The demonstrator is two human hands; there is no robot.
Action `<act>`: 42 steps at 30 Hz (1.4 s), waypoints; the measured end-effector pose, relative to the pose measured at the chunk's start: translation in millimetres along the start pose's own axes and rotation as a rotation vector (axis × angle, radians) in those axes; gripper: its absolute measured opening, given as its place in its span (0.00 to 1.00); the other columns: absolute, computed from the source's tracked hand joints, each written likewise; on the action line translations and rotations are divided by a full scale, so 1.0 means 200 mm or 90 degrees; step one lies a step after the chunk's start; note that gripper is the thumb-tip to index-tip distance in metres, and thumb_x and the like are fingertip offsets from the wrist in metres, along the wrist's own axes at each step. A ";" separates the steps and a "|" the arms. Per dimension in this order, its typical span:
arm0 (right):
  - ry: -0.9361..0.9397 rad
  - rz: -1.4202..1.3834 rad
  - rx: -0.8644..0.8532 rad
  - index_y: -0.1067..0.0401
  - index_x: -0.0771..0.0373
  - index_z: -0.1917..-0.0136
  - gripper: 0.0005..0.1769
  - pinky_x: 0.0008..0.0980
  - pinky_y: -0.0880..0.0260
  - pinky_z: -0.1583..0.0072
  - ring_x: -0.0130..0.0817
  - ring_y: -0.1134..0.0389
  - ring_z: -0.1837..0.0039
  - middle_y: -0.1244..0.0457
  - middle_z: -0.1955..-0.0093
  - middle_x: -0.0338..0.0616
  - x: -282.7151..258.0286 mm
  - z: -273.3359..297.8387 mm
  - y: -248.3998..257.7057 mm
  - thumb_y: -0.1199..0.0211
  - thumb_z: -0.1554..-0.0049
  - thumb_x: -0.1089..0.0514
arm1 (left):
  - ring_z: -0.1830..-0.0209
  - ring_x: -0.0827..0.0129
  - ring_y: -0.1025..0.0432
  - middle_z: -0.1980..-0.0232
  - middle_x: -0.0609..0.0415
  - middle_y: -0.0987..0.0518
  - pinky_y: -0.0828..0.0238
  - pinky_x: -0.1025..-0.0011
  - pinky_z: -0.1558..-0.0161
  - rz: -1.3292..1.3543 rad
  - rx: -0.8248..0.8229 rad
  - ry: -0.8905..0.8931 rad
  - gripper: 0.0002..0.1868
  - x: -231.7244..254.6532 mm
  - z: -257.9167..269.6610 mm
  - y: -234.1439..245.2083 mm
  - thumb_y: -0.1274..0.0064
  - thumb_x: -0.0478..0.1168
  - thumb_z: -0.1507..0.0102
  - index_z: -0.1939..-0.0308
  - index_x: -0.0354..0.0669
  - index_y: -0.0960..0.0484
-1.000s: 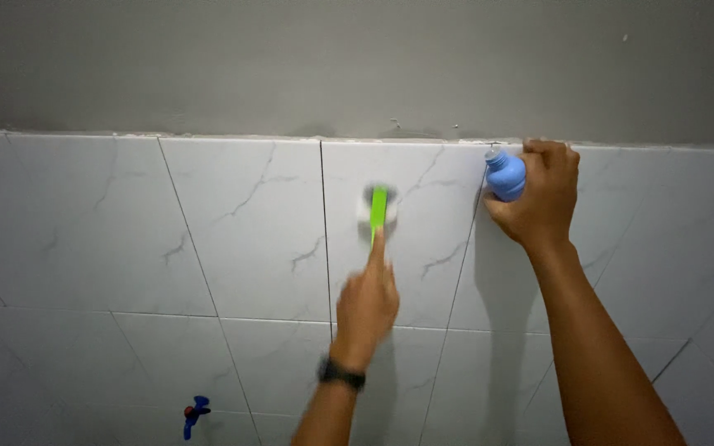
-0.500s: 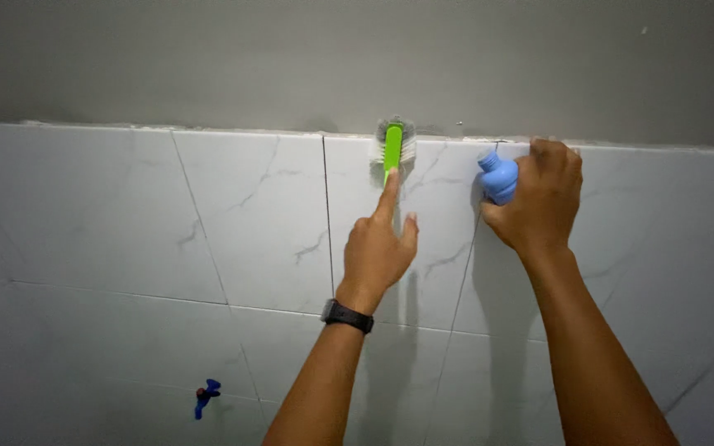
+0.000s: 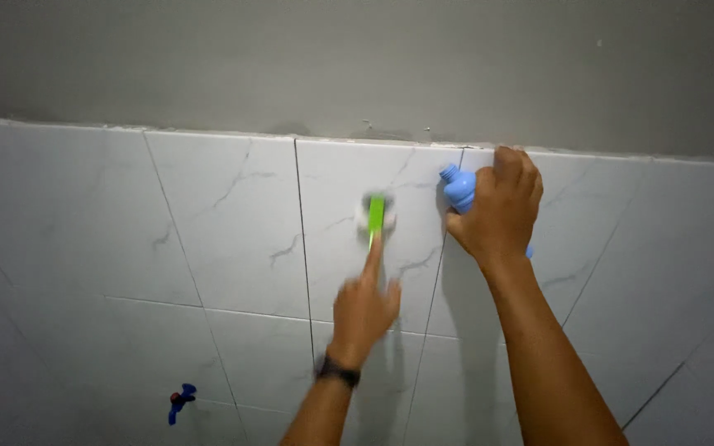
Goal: Scrubbing bathroom wall tiles using a cleaning solution and a brush.
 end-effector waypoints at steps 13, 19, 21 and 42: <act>-0.025 -0.046 0.016 0.27 0.65 0.55 0.26 0.54 0.48 0.31 0.53 0.49 0.27 0.46 0.31 0.55 0.00 -0.01 0.02 0.23 0.63 0.51 | 0.85 0.68 0.30 0.82 0.57 0.26 0.32 0.69 0.81 0.122 -0.084 0.025 0.47 -0.05 0.29 -0.31 0.47 0.41 0.36 0.19 0.44 0.59; -0.035 -0.107 0.075 0.28 0.63 0.47 0.30 0.49 0.44 0.36 0.46 0.43 0.32 0.42 0.35 0.48 0.08 -0.01 0.00 0.22 0.59 0.49 | 0.88 0.72 0.35 0.82 0.59 0.27 0.35 0.72 0.85 0.133 -0.151 0.020 0.46 0.13 0.08 -0.15 0.47 0.41 0.35 0.19 0.46 0.58; -0.039 -0.133 0.097 0.29 0.64 0.43 0.31 0.47 0.43 0.37 0.44 0.42 0.34 0.41 0.35 0.46 0.10 -0.02 -0.02 0.22 0.56 0.49 | 0.89 0.72 0.37 0.82 0.59 0.28 0.34 0.72 0.87 0.142 -0.141 0.004 0.45 0.21 -0.11 -0.03 0.47 0.42 0.35 0.19 0.48 0.56; -0.087 -0.240 0.125 0.29 0.61 0.44 0.31 0.40 0.30 0.42 0.42 0.40 0.37 0.39 0.40 0.42 0.14 -0.04 0.01 0.25 0.61 0.59 | 0.84 0.55 0.27 0.82 0.44 0.25 0.29 0.56 0.75 0.187 -0.112 -0.051 0.47 0.42 -0.07 -0.07 0.46 0.38 0.36 0.20 0.42 0.58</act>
Point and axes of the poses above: each hand's wrist, its own z-axis away from the middle knuckle, its own y-axis out of the back of the hand, x = y × z, the point moved 4 cm from there along -z, towards the middle knuckle
